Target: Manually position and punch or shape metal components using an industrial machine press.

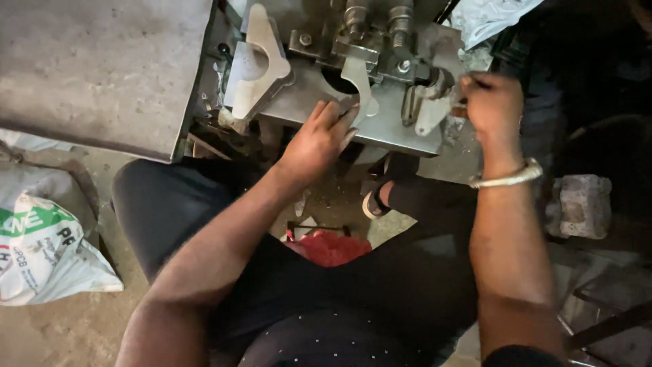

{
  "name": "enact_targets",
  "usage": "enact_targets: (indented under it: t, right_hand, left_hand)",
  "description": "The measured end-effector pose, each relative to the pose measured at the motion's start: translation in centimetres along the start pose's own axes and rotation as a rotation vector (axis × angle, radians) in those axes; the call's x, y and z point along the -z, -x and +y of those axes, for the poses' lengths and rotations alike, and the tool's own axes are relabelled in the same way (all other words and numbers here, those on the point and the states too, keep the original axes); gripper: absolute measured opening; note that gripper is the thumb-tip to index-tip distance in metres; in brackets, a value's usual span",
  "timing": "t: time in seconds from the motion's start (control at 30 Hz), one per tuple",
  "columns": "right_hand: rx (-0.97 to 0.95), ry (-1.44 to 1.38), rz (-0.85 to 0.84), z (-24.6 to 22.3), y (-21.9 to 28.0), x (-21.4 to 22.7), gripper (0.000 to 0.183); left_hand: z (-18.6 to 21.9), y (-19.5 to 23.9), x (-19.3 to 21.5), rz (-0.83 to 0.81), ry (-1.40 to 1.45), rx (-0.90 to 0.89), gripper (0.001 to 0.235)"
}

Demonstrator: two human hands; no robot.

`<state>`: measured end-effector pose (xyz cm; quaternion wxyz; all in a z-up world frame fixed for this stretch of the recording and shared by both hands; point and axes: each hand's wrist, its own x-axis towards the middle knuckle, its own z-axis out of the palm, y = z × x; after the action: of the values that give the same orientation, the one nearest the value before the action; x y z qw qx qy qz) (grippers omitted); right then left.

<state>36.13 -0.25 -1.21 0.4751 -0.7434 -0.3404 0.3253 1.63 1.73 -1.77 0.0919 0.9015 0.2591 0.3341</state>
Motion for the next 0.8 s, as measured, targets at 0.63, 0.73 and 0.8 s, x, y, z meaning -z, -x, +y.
enact_targets:
  t: [0.63,0.73,0.8]
  right_hand:
    - [0.427,0.763,0.077,-1.9,6.7,-4.4,0.078]
    - [0.272,0.815,-0.076,-4.9,8.8,-6.0,0.101]
    - [0.249,0.794,-0.096,-5.8,9.5,-6.5,0.109]
  left_hand:
    - [-0.5,0.5,-0.4,-0.025,-0.13,-0.041,0.045]
    - [-0.5,0.3,-0.6,-0.088,-0.167,-0.066,0.046]
    - [-0.4,0.2,-0.6,-0.11,-0.039,0.023,0.047]
